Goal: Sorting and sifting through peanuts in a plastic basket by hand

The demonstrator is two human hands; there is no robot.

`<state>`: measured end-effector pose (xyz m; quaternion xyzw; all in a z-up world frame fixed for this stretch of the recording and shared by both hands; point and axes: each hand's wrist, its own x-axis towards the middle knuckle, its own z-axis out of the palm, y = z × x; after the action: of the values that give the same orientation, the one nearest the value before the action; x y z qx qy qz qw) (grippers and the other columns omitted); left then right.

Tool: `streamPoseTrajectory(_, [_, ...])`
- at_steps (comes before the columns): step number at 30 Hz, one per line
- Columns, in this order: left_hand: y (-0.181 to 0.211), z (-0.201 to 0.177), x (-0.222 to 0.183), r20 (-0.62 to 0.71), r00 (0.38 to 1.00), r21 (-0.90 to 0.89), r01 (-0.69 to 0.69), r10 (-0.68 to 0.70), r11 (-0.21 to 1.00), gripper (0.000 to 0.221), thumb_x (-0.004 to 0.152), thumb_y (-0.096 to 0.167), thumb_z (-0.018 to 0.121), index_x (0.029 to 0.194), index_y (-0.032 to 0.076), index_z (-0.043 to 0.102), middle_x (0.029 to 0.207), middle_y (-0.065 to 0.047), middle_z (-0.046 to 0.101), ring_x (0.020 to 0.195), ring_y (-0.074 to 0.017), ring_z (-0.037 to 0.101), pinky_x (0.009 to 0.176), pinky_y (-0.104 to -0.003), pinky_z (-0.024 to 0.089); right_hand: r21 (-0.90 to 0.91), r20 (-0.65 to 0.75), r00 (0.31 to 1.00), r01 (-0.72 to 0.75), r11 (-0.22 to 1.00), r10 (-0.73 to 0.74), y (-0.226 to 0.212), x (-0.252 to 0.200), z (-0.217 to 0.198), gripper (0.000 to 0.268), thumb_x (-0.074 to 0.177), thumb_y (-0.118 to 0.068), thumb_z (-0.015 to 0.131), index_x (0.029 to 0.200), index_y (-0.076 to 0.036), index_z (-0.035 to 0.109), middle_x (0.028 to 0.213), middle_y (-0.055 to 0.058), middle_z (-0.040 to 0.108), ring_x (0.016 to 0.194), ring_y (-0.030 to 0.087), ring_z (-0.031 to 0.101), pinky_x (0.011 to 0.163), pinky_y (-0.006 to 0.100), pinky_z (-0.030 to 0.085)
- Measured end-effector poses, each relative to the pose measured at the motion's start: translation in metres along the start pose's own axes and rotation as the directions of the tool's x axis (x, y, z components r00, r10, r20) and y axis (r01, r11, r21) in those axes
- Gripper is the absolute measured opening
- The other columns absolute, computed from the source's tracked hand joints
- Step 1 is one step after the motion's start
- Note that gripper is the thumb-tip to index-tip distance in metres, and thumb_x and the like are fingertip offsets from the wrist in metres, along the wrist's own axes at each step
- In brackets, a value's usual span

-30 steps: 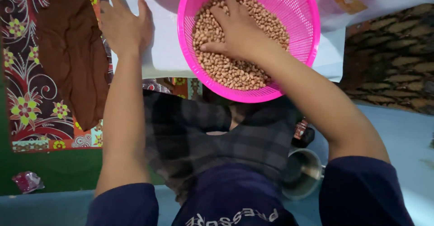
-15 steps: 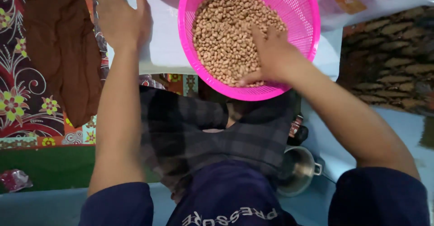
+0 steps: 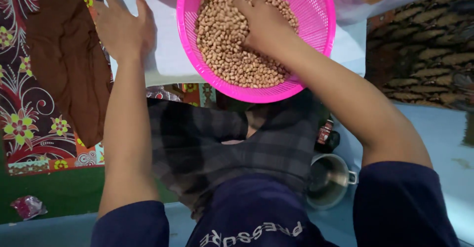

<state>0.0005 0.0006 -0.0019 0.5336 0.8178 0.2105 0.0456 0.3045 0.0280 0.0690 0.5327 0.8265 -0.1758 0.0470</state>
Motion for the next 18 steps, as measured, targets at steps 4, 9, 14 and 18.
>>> streamPoseTrajectory(4, [0.002, -0.007, -0.002, 0.009, 1.0, -0.018, 0.007, -0.007, 1.0, 0.064, 0.11, 0.051, 0.052, 0.155, 0.011, 0.031, 0.125, -0.025, 0.059, 0.11, -0.0454, 0.063, 0.092, -0.057, 0.046, 0.307, -0.153, 0.98, 0.167, 0.937, -0.124, 0.011, 0.002, 0.0, 0.043, 0.075, -0.013, 0.07, 0.117, -0.01, 0.072, 0.113, 0.02, 0.074, 0.107, 0.04, 0.068, 0.091, 0.043, 0.05])
streamPoseTrajectory(9, [0.017, -0.027, -0.006, 0.074, 0.995, -0.029, 0.065, -0.062, 0.998, 0.062, 0.111, 0.048, 0.052, 0.154, 0.011, 0.027, 0.125, -0.027, 0.056, 0.107, -0.0495, 0.062, 0.081, -0.063, 0.05, 0.694, 0.089, 0.986, -0.161, 0.702, 0.138, -0.009, -0.022, -0.05, 0.028, 0.086, -0.011, 0.07, 0.113, -0.02, 0.067, 0.107, 0.004, 0.07, 0.085, 0.016, 0.068, 0.067, 0.028, 0.054])
streamPoseTrajectory(14, [0.008, -0.012, -0.004, 0.04, 0.998, -0.005, 0.044, -0.044, 0.999, 0.064, 0.11, 0.049, 0.053, 0.154, 0.009, 0.028, 0.121, -0.025, 0.056, 0.103, -0.048, 0.063, 0.08, -0.062, 0.05, 0.99, -0.113, 0.993, 0.108, 0.088, 0.046, 0.001, -0.033, -0.061, 0.017, 0.09, 0.001, 0.067, 0.102, -0.011, 0.065, 0.089, 0.008, 0.067, 0.074, 0.02, 0.073, 0.049, 0.028, 0.059])
streamPoseTrajectory(18, [0.004, -0.007, -0.003, 0.016, 1.0, -0.018, 0.026, -0.026, 1.0, 0.065, 0.11, 0.048, 0.055, 0.155, 0.01, 0.028, 0.123, -0.026, 0.057, 0.104, -0.0491, 0.063, 0.085, -0.06, 0.049, 0.946, -0.323, 0.943, 0.324, 0.003, -0.082, 0.017, -0.04, -0.077, 0.016, 0.097, -0.026, 0.063, 0.097, -0.011, 0.062, 0.092, 0.01, 0.068, 0.084, 0.018, 0.068, 0.076, 0.031, 0.061])
